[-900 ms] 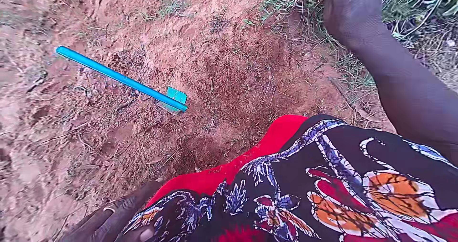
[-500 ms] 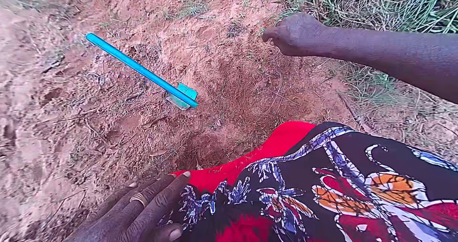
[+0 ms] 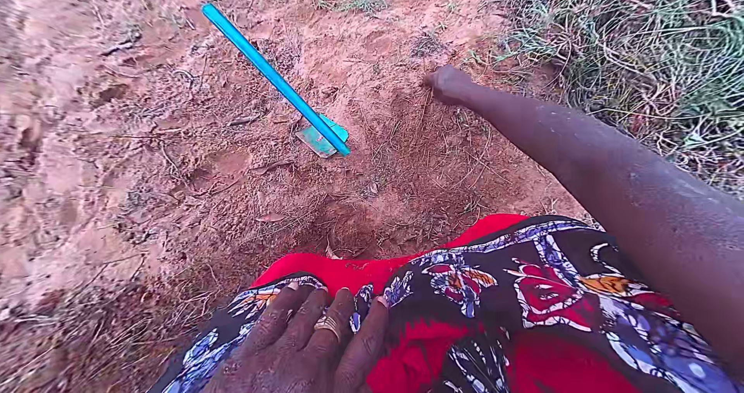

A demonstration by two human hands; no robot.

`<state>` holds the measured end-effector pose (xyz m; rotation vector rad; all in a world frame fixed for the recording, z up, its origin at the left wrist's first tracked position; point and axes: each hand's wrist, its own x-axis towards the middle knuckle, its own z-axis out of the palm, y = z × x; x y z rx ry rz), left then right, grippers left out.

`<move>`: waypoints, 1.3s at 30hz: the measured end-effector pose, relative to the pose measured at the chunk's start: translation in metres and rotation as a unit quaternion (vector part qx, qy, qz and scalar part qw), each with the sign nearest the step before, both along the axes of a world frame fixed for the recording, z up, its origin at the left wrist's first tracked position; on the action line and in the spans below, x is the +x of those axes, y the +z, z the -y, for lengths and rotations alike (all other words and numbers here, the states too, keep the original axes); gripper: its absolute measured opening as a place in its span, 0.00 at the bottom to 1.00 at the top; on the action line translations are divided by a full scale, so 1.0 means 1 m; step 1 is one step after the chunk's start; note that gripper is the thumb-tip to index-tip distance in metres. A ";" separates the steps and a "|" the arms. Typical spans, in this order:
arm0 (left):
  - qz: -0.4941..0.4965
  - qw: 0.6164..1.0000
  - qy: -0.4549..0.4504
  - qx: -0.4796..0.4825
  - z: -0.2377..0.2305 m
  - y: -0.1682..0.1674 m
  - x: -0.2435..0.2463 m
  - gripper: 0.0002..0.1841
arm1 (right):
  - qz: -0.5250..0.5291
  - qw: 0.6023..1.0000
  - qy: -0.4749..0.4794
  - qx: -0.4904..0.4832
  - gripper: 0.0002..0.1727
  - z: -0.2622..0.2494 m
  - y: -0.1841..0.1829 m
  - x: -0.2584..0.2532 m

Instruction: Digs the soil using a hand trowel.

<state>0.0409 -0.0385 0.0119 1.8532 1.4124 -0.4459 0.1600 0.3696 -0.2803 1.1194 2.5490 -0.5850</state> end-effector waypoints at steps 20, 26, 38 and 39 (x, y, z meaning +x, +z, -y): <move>0.022 1.000 0.008 0.000 -0.006 0.006 -0.005 0.26 | -0.151 0.979 0.132 0.022 0.15 0.020 0.010 -0.015; 0.028 1.000 0.001 -0.009 -0.006 0.008 -0.005 0.26 | 0.062 0.997 -0.022 0.050 0.23 0.003 0.000 -0.004; 0.039 0.999 0.005 0.007 -0.002 0.005 -0.005 0.24 | 0.218 0.973 -0.033 0.060 0.18 0.022 0.003 -0.037; 0.039 0.999 0.007 0.008 0.000 0.005 -0.005 0.24 | 0.224 0.972 -0.026 0.067 0.17 0.023 0.001 -0.036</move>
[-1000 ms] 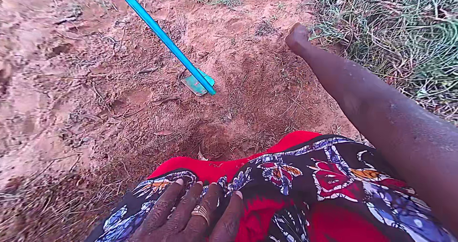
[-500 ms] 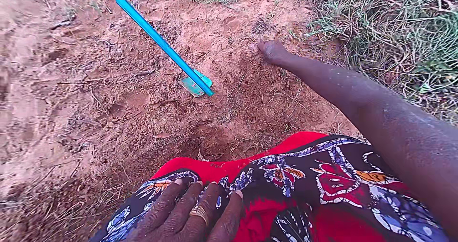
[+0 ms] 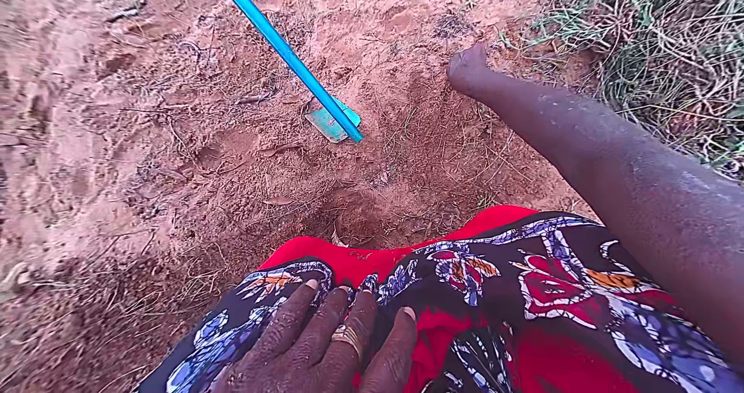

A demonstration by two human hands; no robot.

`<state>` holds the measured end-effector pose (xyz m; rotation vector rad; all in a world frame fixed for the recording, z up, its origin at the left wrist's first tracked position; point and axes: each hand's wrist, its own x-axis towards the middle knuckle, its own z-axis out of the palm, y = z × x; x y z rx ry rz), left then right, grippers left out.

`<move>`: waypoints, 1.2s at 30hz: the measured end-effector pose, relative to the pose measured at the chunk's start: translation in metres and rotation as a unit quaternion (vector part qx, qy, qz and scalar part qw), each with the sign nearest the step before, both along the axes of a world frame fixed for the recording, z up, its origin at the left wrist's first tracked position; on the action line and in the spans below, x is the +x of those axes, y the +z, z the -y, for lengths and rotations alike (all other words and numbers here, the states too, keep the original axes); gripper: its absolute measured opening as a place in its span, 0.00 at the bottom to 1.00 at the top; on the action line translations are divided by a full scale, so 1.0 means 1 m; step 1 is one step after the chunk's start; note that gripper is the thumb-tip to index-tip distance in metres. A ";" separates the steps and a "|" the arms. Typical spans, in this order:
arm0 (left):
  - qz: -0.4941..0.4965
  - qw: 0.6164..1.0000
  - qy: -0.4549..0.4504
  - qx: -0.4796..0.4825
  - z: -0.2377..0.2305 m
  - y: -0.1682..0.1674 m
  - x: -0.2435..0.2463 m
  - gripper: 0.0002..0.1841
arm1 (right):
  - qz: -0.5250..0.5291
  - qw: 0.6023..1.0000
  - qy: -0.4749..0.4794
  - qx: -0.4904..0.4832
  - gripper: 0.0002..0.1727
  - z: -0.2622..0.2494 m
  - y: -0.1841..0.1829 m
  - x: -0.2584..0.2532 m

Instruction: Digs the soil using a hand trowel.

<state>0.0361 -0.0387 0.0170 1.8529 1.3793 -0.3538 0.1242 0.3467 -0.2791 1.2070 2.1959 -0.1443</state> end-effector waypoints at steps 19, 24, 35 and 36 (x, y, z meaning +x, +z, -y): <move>-0.001 0.999 -0.024 0.028 0.020 -0.002 0.004 0.22 | -0.110 0.992 0.053 -0.038 0.15 -0.010 0.004 0.049; 0.010 1.000 -0.006 0.008 0.016 -0.005 -0.006 0.23 | -0.159 0.980 0.071 -0.100 0.18 0.012 0.009 0.059; 0.002 0.996 -0.016 0.083 0.012 -0.025 -0.017 0.27 | -0.221 0.951 0.198 -0.093 0.15 0.069 0.004 0.088; 0.004 0.997 -0.019 0.077 0.012 -0.025 -0.016 0.27 | -0.220 0.953 0.180 -0.110 0.16 0.071 0.002 0.087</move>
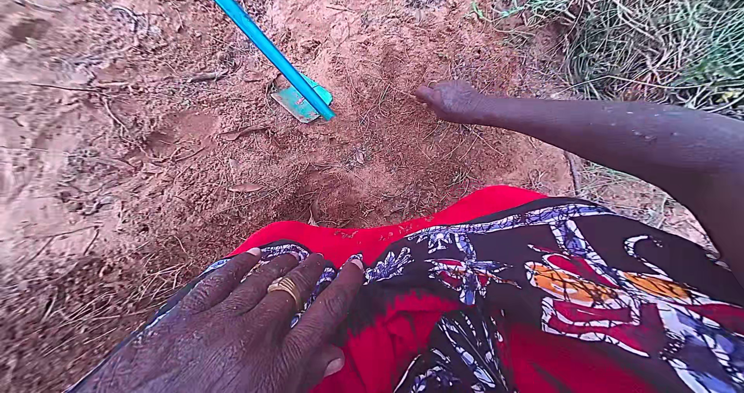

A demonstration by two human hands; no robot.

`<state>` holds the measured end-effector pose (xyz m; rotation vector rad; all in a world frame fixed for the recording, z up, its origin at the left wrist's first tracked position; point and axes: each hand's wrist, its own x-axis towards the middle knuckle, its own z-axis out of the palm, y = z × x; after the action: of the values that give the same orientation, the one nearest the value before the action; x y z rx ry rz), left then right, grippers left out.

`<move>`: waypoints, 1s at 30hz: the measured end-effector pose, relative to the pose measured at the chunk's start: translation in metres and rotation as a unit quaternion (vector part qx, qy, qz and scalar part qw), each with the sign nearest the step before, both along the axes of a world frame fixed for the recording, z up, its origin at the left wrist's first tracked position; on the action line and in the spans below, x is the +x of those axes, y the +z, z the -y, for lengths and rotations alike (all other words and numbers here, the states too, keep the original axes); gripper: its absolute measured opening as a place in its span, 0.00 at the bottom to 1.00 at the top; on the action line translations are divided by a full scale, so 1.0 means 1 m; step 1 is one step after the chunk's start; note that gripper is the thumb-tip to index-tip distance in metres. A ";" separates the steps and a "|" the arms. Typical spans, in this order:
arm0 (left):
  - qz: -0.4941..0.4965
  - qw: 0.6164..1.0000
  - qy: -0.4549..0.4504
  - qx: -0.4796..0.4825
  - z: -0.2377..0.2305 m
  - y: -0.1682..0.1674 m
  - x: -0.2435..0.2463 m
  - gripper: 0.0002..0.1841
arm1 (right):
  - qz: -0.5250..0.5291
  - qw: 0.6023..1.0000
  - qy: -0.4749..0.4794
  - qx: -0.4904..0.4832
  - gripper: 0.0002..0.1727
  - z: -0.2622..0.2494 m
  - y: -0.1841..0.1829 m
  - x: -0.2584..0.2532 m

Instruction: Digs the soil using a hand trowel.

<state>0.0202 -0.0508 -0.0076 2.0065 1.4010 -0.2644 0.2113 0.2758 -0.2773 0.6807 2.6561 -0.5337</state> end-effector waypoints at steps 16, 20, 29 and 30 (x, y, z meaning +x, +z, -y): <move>0.013 0.999 -0.032 0.030 0.008 0.008 0.013 0.26 | 0.016 0.985 -0.151 -0.079 0.23 0.019 -0.022 -0.011; 0.014 0.999 -0.038 0.028 0.009 0.009 0.016 0.26 | 0.084 0.989 -0.074 -0.097 0.22 0.046 -0.004 -0.001; 0.020 0.997 -0.043 -0.059 -0.002 0.004 0.018 0.27 | 0.033 0.965 0.015 -0.260 0.20 0.138 0.069 0.026; 0.023 0.997 -0.039 -0.069 -0.005 0.005 0.018 0.27 | -0.006 0.977 -0.002 -0.212 0.20 0.123 0.086 0.026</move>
<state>0.0380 -0.0463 -0.0029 1.9442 1.2430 -0.3392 0.2373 0.1532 -0.1913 0.5507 2.4299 -1.0671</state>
